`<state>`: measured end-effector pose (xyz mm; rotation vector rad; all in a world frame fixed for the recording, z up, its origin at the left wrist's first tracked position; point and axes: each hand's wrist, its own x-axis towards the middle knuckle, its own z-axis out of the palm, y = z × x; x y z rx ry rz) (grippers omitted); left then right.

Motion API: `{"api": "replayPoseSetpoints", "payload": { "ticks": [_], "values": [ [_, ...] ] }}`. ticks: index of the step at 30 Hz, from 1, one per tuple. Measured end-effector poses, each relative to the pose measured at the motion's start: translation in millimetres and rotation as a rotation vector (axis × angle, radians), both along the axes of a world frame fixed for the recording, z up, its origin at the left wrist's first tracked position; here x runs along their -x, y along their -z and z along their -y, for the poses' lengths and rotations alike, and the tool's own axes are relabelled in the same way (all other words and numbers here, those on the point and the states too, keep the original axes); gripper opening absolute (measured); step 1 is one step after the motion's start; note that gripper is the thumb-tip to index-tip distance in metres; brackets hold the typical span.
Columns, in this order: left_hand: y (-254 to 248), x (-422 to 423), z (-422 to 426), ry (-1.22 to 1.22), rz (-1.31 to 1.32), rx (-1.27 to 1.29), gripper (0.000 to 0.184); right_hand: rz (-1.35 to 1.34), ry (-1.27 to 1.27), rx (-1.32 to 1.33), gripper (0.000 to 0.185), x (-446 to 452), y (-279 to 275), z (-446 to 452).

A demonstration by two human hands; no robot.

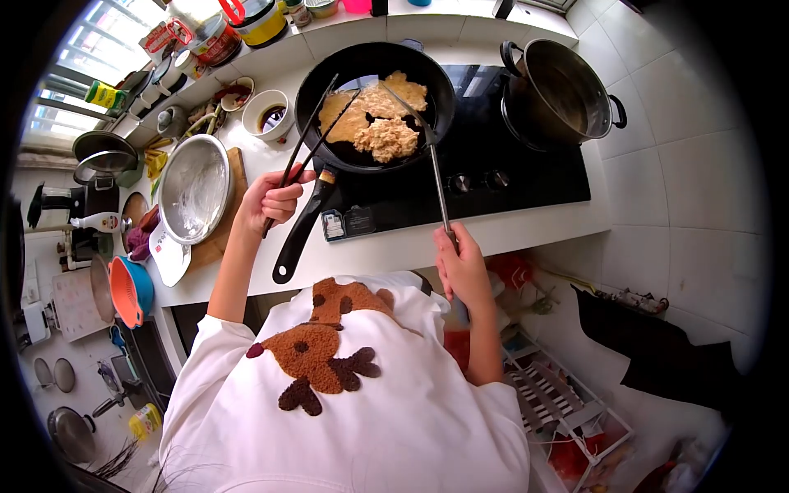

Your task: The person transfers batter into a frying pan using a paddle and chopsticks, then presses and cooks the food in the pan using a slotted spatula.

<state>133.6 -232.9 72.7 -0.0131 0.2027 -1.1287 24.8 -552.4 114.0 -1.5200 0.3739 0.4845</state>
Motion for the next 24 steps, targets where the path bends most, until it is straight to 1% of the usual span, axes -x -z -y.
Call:
{"api": "replayPoseSetpoints", "payload": {
  "ticks": [1,2,4,5,8,9,10,12,13,15,18,19,22,24],
  "values": [
    [0,-2,0,0.015,0.017,-0.05,0.034,-0.014,0.003,0.005,0.025,1,-3,2],
    [-1,-5,2,0.015,0.017,-0.047,0.034,-0.013,0.003,0.008,0.025,1,-4,3],
    [-5,-14,6,0.156,0.132,-0.251,0.029,0.022,0.057,-0.013,0.026,1,-6,6],
    [-3,-22,7,0.22,0.176,-0.238,0.026,0.053,0.068,-0.016,0.026,0,-2,9],
    [-17,-42,17,0.286,0.222,-0.606,0.025,0.076,0.104,-0.03,0.026,-5,-1,14],
    [-11,-50,17,0.303,0.198,-0.549,0.027,0.077,0.119,-0.039,0.026,-6,-3,14],
    [-7,-57,20,0.373,0.114,-0.454,0.028,0.079,0.121,-0.037,0.026,-6,-3,13],
    [-6,-62,24,0.392,0.025,-0.598,0.029,0.104,0.13,-0.073,0.026,-6,-3,12],
    [-10,-63,26,0.401,0.028,-0.598,0.029,0.104,0.139,-0.072,0.026,-5,-4,11],
    [-24,-63,26,0.461,-0.004,-0.675,0.028,0.092,0.114,-0.062,0.025,-3,-7,9],
    [-34,-64,17,0.487,0.006,-0.732,0.027,0.065,0.061,-0.026,0.026,0,-12,9],
    [-40,-61,15,0.481,0.048,-0.775,0.026,0.065,0.06,-0.029,0.026,0,-15,10],
    [-46,-51,2,0.459,0.111,-0.753,0.025,0.008,0.022,0.026,0.023,0,-24,14],
    [-45,-46,-7,0.452,0.124,-0.727,0.024,0.013,-0.065,0.067,0.017,-2,-27,18]
  ]
}}
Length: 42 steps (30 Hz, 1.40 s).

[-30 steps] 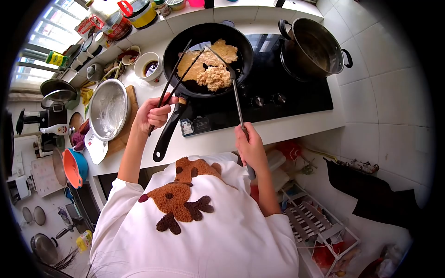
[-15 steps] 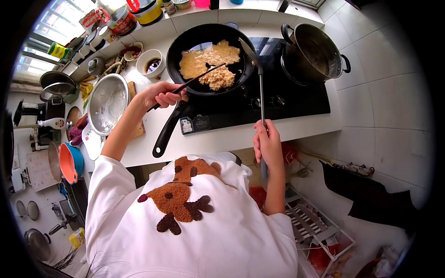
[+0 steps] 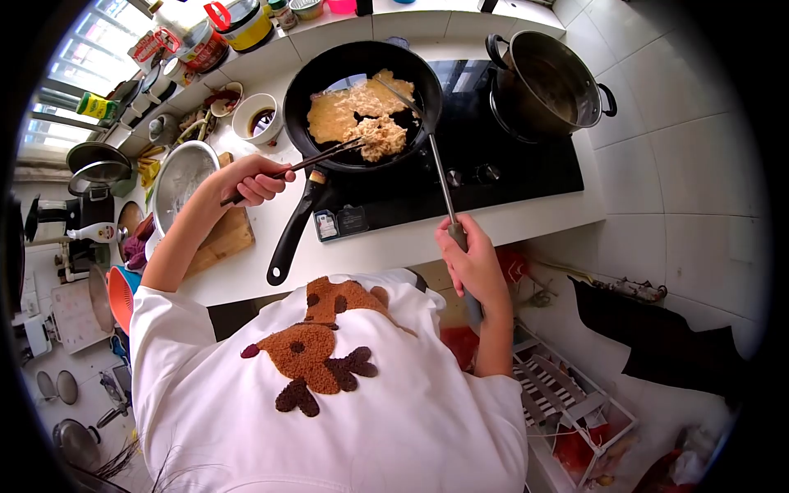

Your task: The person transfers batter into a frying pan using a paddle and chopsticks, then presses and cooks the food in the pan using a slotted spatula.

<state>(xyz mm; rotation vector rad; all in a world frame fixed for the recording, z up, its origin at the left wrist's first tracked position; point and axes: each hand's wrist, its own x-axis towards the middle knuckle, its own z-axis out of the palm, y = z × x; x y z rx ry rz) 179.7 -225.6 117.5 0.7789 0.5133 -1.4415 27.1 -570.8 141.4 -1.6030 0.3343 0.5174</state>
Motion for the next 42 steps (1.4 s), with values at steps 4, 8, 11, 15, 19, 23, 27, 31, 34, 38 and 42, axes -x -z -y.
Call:
{"api": "replayPoseSetpoints", "payload": {
  "ticks": [4,8,11,15,19,23,27,31,34,38,42],
  "values": [
    [-3,14,-12,-0.078,0.013,0.069,0.023,0.011,-0.025,-0.075,0.019,-5,-1,6],
    [-14,27,-16,-0.038,0.15,0.086,0.024,-0.007,0.051,-0.181,0.023,-13,2,7],
    [-22,32,-19,0.016,0.281,0.034,0.023,0.033,0.051,-0.2,0.019,-20,-2,5],
    [-25,32,-19,0.078,0.391,-0.001,0.024,0.021,0.129,-0.28,0.015,-25,-2,3],
    [0,8,2,0.161,0.395,-0.168,0.027,0.027,0.177,-0.277,0.015,-27,7,0],
    [21,-23,7,0.301,0.329,-0.245,0.025,0.001,0.177,-0.338,0.015,-24,9,-1],
    [-1,-38,4,0.516,0.555,-0.421,0.027,-0.011,0.167,-0.374,0.015,-21,11,1],
    [-42,-37,10,0.79,0.847,-0.695,0.026,-0.008,0.165,-0.347,0.015,-20,12,1],
    [-47,-37,8,0.913,1.056,-0.847,0.024,0.008,0.162,-0.319,0.015,-20,15,2],
    [-62,-31,14,1.002,1.261,-1.066,0.026,0.007,0.144,-0.288,0.015,-20,13,1],
    [-67,-25,14,0.903,1.332,-1.13,0.027,-0.01,0.083,-0.291,0.017,-18,4,0]
  ]
}}
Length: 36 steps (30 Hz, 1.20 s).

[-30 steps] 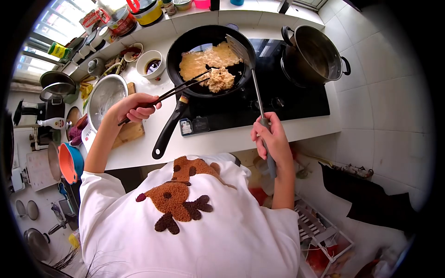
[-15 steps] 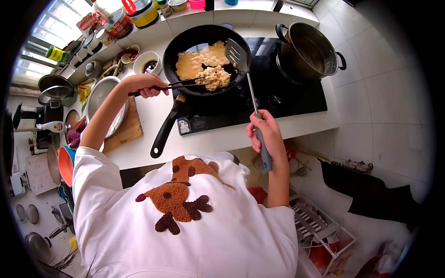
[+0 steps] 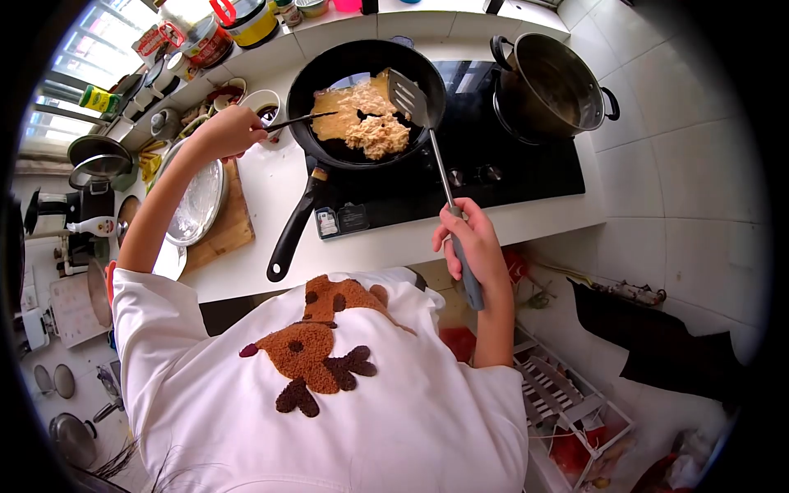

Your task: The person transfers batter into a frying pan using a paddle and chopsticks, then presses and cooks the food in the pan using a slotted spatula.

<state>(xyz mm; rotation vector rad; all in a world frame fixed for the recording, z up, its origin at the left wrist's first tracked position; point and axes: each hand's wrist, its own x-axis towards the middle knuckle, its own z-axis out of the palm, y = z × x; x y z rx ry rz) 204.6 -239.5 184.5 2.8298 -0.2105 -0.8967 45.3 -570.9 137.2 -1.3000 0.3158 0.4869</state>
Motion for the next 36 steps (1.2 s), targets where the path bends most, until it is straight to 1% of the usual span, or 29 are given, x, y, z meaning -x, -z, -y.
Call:
{"api": "replayPoseSetpoints", "payload": {
  "ticks": [4,6,7,9,10,11,13,15,16,18,19,20,23,25,26,28,29,30,32,33,34,35,36],
  "values": [
    [3,3,-8,-0.025,0.018,0.084,0.027,-0.05,-0.034,-0.045,0.022,-1,-6,-4],
    [2,7,-15,-0.152,-0.001,0.238,0.025,-0.053,-0.036,-0.039,0.024,0,-6,-3],
    [4,11,-22,-0.159,0.002,0.243,0.025,-0.056,-0.043,-0.029,0.026,-1,-7,-4],
    [12,26,-39,-0.309,0.069,0.465,0.023,-0.063,-0.069,-0.066,0.028,-5,-9,-2],
    [12,40,-43,-0.424,0.085,0.502,0.022,-0.075,-0.089,-0.108,0.03,-7,-11,-2],
    [16,52,-53,-0.478,0.119,0.55,0.023,-0.076,-0.094,-0.1,0.034,-9,-12,-5],
    [34,83,-78,-0.598,0.219,0.652,0.024,-0.068,-0.118,-0.119,0.036,-16,-10,-11],
    [55,119,-97,-0.734,0.378,0.608,0.026,-0.055,-0.122,-0.175,0.039,-21,-4,-20],
    [72,136,-109,-0.794,0.467,0.582,0.027,-0.062,-0.132,-0.203,0.037,-22,-4,-28],
    [101,163,-128,-0.857,0.55,0.39,0.03,-0.051,-0.132,-0.258,0.033,-18,1,-50],
    [106,174,-131,-0.871,0.562,0.303,0.033,-0.066,-0.139,-0.274,0.03,-15,0,-63],
    [107,182,-134,-0.929,0.486,0.299,0.036,-0.073,-0.152,-0.281,0.028,-12,0,-76],
    [139,191,-156,-0.939,0.502,0.288,0.037,-0.073,-0.141,-0.332,0.02,-6,1,-102],
    [147,194,-166,-0.985,0.521,0.24,0.039,-0.089,-0.114,-0.35,0.016,-1,2,-124],
    [148,195,-170,-0.98,0.519,0.245,0.039,-0.087,-0.108,-0.346,0.016,0,4,-129],
    [135,195,-169,-0.957,0.468,0.231,0.039,-0.115,-0.063,-0.347,0.014,3,5,-135],
    [125,196,-169,-0.915,0.439,0.189,0.033,-0.108,-0.043,-0.343,0.014,6,6,-137],
    [118,200,-167,-0.892,0.438,0.202,0.033,-0.128,-0.029,-0.329,0.013,9,6,-139],
    [106,208,-159,-0.65,0.734,-0.186,0.023,-0.138,0.019,-0.312,0.012,15,3,-141],
    [94,205,-146,-0.606,0.91,-0.142,0.018,-0.145,0.029,-0.269,0.011,18,0,-143],
    [81,201,-128,-0.592,0.931,0.079,0.017,-0.156,0.039,-0.225,0.01,22,-2,-143],
    [72,197,-110,-0.585,0.752,0.304,0.02,-0.126,0.041,-0.234,0.009,24,-3,-142],
    [70,190,-91,-0.635,0.438,0.658,0.03,-0.107,0.022,-0.141,0.011,24,-4,-139]
  ]
}}
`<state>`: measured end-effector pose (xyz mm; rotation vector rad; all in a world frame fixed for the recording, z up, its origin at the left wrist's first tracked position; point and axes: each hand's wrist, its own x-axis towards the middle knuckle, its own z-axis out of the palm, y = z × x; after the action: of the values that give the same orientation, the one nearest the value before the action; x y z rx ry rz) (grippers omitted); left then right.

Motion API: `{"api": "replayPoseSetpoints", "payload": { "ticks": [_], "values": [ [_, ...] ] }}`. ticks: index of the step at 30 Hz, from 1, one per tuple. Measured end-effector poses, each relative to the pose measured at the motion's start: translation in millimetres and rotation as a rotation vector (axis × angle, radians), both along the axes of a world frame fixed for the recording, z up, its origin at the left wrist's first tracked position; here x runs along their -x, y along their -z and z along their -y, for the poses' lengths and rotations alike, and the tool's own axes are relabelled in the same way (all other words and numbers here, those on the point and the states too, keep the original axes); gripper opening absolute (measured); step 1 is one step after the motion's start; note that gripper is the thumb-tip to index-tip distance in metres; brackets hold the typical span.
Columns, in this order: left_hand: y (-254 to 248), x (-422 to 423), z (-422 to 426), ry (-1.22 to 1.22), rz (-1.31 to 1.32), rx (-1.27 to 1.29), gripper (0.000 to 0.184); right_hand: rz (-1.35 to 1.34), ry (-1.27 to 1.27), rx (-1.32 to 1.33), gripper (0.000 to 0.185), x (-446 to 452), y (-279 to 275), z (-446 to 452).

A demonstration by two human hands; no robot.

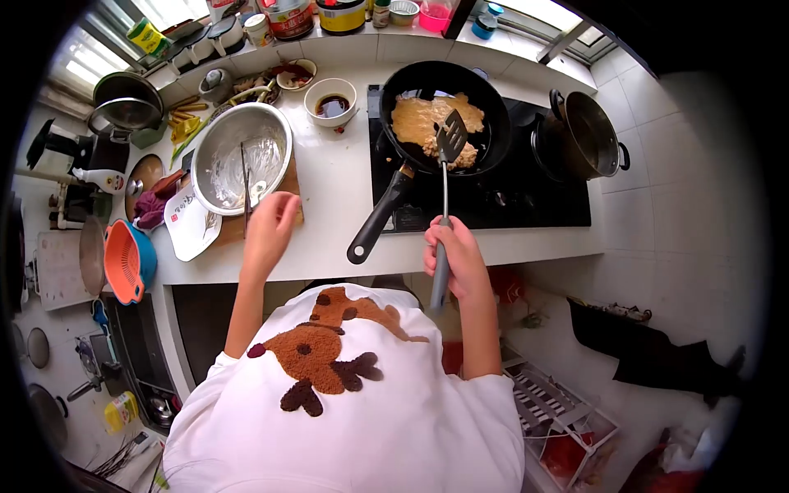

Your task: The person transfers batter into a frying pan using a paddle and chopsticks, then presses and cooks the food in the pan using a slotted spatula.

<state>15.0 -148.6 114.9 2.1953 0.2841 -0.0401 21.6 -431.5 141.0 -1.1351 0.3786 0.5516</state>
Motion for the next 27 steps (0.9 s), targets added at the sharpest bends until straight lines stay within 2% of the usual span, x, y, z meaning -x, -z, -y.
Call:
{"api": "replayPoseSetpoints", "payload": {
  "ticks": [1,3,4,6,9,13,15,16,17,19,27],
  "values": [
    [12,-6,20,0.127,-0.141,0.196,0.046,0.018,-0.026,0.086,0.014,-3,-2,5],
    [59,-13,58,0.353,-0.133,0.206,0.072,0.033,-0.083,0.227,0.019,-13,-9,22],
    [37,-19,70,0.453,-0.337,0.286,0.071,0.011,-0.126,0.28,0.018,-21,-8,38],
    [60,-31,78,0.594,-0.46,0.295,0.064,-0.014,-0.212,0.405,0.015,-37,-16,63],
    [59,-31,73,0.505,-0.423,0.315,0.05,0.01,-0.387,0.706,0.017,-59,-29,99],
    [38,-46,51,0.355,-0.5,0.154,0.042,0.183,-0.621,1.051,0.023,-91,-33,137],
    [28,-52,45,0.28,-0.465,0.011,0.039,0.208,-0.667,1.131,0.025,-100,-39,144],
    [34,-54,41,0.293,-0.302,-0.15,0.035,0.237,-0.706,1.206,0.028,-106,-40,149],
    [37,-54,43,0.243,-0.245,-0.232,0.034,0.244,-0.721,1.203,0.028,-113,-32,161],
    [33,-52,48,0.178,-0.201,-0.311,0.033,0.566,-0.826,1.22,0.031,-126,-18,184],
    [22,-46,59,0.049,-0.254,-0.339,0.034,0.578,-0.913,1.125,0.028,-156,-23,206]
  ]
}}
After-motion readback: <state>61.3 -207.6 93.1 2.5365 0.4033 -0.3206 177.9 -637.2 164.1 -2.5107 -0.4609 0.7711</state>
